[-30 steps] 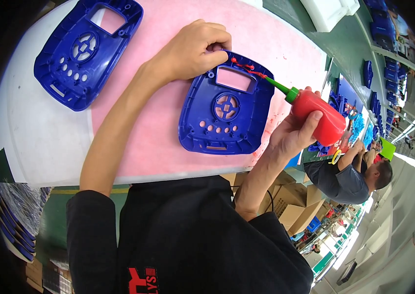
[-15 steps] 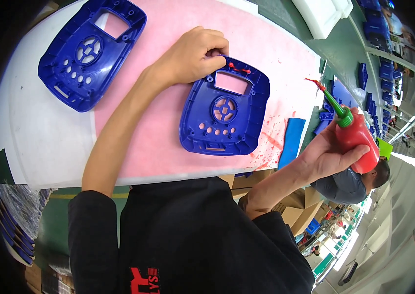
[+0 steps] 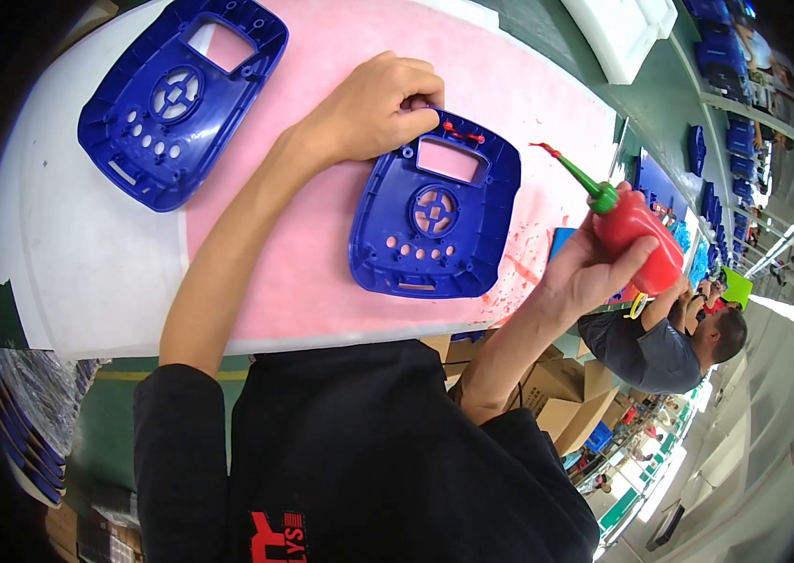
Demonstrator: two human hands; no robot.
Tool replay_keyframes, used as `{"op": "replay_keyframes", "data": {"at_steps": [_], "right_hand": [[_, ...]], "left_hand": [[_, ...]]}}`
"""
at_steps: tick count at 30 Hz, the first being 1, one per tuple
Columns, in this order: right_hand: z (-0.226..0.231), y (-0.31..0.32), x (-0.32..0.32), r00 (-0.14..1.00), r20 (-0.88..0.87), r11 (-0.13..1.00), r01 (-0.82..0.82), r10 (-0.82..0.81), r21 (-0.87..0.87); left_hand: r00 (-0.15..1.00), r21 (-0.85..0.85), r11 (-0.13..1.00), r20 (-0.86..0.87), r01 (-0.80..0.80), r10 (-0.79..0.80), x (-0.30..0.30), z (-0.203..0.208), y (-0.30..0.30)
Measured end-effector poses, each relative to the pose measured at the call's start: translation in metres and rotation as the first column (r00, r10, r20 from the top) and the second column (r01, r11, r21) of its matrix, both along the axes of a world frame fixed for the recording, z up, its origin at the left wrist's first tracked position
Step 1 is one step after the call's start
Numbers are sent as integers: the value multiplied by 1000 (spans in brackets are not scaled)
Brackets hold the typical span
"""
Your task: Apply glue to blue plastic casings and assemble small components onto them.
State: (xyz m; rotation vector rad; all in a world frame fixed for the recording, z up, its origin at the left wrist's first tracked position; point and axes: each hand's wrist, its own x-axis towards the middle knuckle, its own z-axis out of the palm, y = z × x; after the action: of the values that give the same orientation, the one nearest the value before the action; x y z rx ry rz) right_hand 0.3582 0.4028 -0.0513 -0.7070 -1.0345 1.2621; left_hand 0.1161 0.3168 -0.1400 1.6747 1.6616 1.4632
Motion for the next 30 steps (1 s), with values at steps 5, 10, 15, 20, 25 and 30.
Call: {"op": "replay_keyframes", "data": {"at_steps": [5,10,15,20,25,30], "right_hand": [[-21,-4,-6,1000,21,1000,-6,6,-14],[-28,-4,-7,999,-14,998,-44,44,-39],[-28,-8,-10,999,17,999,-31,32,-41],[-33,-12,-13,996,92,1000,13,-13,-6],[-35,-16,-17,990,136,999,31,-32,9],[-36,-19,-18,976,207,997,53,-63,57]], "left_hand": [[1000,-15,1000,9,-21,21,1,1,-2],[1000,23,1000,-9,-21,22,0,-2,0],[1000,18,1000,0,-15,15,0,0,-1],[1000,20,1000,-3,-11,11,0,1,0],[1000,-2,1000,1,-9,9,0,1,-1],[1000,10,1000,-4,-8,8,0,-1,0]]}}
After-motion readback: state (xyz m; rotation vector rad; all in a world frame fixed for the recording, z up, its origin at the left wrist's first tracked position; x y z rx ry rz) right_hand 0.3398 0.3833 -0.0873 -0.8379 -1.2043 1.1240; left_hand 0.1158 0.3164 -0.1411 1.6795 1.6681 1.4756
